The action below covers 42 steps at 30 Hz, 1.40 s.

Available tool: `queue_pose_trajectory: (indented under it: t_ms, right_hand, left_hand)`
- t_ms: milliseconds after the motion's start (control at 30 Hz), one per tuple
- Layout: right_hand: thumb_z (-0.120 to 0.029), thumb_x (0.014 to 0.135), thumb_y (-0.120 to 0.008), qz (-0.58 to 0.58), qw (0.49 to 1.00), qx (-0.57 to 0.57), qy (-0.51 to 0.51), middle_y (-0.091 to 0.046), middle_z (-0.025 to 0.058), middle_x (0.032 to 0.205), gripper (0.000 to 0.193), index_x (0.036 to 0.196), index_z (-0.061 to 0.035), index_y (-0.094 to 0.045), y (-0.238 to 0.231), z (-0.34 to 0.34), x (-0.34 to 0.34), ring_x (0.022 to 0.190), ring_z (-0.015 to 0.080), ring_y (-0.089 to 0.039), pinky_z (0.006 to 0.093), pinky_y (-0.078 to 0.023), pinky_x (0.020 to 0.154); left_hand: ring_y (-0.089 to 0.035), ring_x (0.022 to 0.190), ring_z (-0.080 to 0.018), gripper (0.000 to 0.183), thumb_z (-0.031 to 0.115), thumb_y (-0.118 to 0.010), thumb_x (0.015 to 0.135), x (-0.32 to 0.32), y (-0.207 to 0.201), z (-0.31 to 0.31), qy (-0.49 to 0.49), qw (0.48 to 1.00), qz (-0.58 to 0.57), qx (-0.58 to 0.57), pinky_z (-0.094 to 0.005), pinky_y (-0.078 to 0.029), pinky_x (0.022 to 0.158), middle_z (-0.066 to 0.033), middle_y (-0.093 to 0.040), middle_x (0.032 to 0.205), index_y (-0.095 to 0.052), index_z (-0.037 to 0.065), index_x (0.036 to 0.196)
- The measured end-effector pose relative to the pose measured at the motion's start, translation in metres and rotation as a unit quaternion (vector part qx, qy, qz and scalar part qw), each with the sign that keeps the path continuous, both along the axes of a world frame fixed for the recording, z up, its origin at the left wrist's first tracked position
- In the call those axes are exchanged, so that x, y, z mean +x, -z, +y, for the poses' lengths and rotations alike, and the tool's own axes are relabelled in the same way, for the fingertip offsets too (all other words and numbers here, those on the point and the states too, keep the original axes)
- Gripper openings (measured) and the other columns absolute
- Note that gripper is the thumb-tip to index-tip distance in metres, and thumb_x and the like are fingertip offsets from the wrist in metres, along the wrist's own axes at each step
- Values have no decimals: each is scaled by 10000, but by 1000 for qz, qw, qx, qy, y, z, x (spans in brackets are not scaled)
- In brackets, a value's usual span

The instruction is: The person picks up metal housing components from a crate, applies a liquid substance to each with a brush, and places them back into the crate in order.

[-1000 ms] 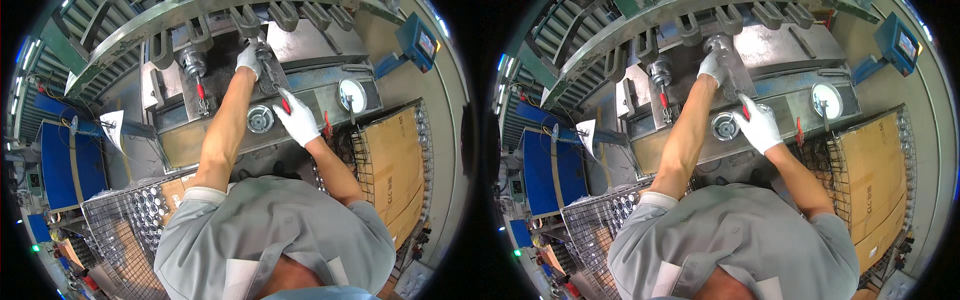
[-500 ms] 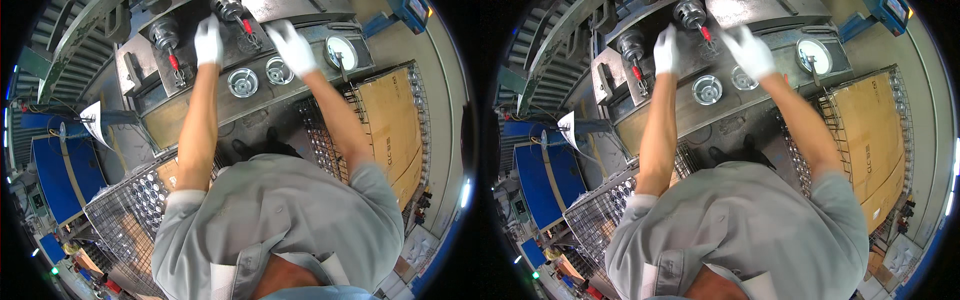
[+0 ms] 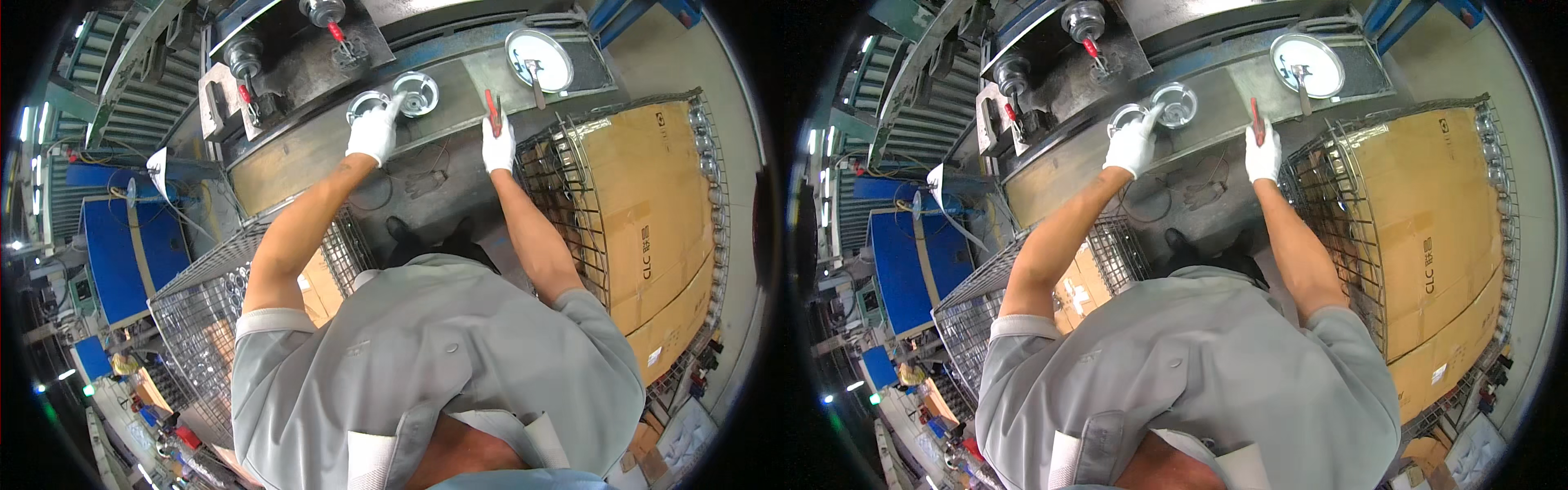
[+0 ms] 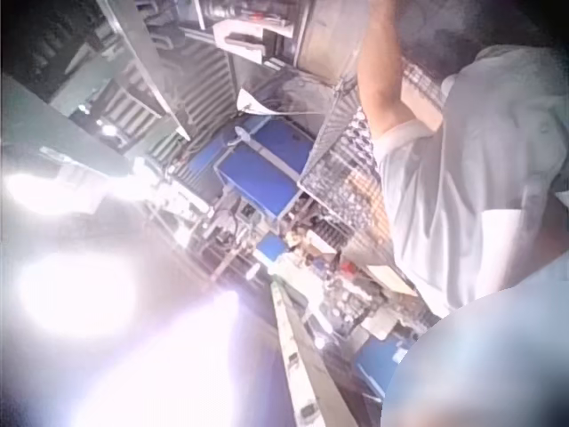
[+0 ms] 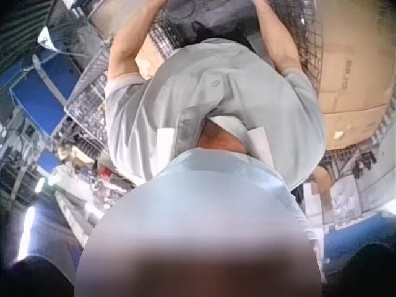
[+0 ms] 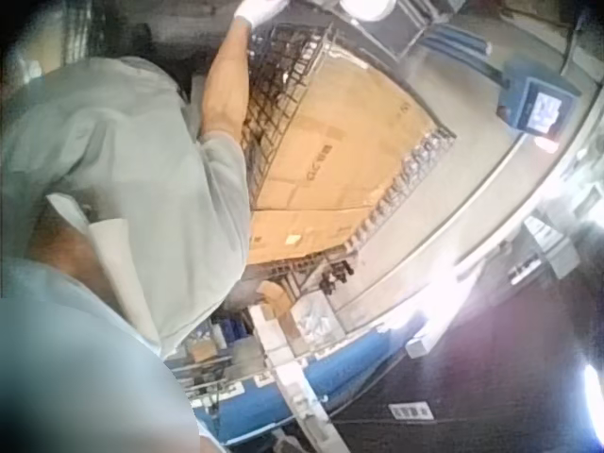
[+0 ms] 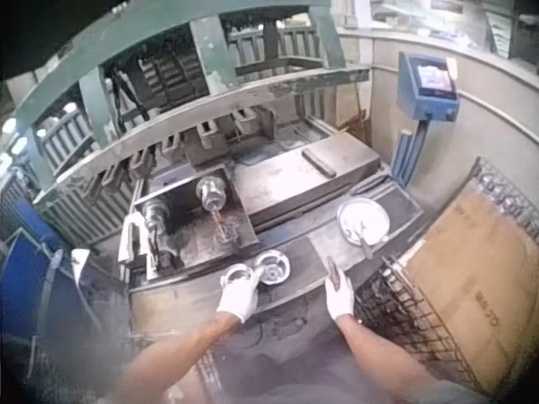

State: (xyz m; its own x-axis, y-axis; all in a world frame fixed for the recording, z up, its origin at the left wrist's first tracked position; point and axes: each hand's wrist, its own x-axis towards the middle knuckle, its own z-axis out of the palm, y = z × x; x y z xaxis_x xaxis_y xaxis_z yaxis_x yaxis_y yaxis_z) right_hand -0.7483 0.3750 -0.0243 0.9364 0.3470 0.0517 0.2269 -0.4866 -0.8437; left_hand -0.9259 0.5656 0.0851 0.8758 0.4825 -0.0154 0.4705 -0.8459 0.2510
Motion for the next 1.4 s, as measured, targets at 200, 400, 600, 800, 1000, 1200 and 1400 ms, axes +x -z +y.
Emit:
queue_pose_trajectory:
  t_ms: [200, 400, 600, 800, 1000, 1200, 1400]
  right_hand:
    - [-211, 768, -740, -75, 977, 135, -150, -612, 133, 963, 349, 1026, -34, -584, -20, -35, -10, 929, 265, -592, 365, -467, 835]
    - [-321, 860, -556, -60, 939, -139, -310, -644, 179, 899, 291, 1028, -84, -544, -48, -34, -51, 836, 378, -620, 480, -491, 746]
    - [-337, 832, -587, -155, 916, -152, -336, -653, 153, 792, 280, 983, -108, -531, -40, -32, -48, 711, 353, -641, 472, -502, 647]
    - [-352, 835, -579, -101, 925, -169, -326, -662, 164, 818, 302, 994, -100, -529, -48, -26, -44, 735, 374, -644, 490, -497, 674]
    - [-348, 838, -573, -91, 926, -156, -331, -663, 167, 822, 297, 993, -97, -535, -51, -25, -44, 746, 374, -645, 491, -493, 689]
    - [-345, 834, -570, -107, 887, -185, -410, -659, 167, 771, 302, 949, -70, -527, -62, -15, -65, 716, 355, -649, 466, -504, 636]
    - [-334, 834, -567, -115, 871, -182, -442, -658, 183, 770, 302, 949, -59, -521, -71, 7, -80, 702, 361, -650, 473, -504, 639]
  left_hand:
    - [-618, 935, -331, 323, 280, -614, 845, 18, 6, 15, -9, 997, 7, -74, -408, -470, 825, -167, -654, 992, -613, 160, 1146]
    - [-626, 851, -329, 251, 314, -628, 833, 30, -4, 21, 31, 998, 51, -17, -406, -475, 773, -149, -664, 926, -664, 162, 1030]
    - [-620, 864, -328, 270, 335, -627, 832, 29, 7, 28, 39, 996, 78, -26, -410, -478, 770, -138, -664, 929, -659, 175, 1048]
    - [-619, 873, -330, 274, 324, -634, 826, 31, -1, 29, 49, 994, 93, -25, -411, -479, 775, -137, -664, 944, -663, 173, 1052]
    - [-625, 878, -330, 265, 300, -626, 825, 30, -2, 34, 71, 992, 103, -22, -406, -484, 790, -141, -667, 965, -670, 174, 1054]
    - [-578, 1055, -301, 361, 278, -425, 900, 44, -7, 64, 229, 955, 140, -123, -364, -438, 930, -133, -616, 1159, -618, 132, 1168]
    - [-588, 931, -250, 431, 351, -385, 918, 44, 10, 78, 60, 951, 182, -243, -350, -455, 837, -122, -638, 1053, -584, 102, 1209]
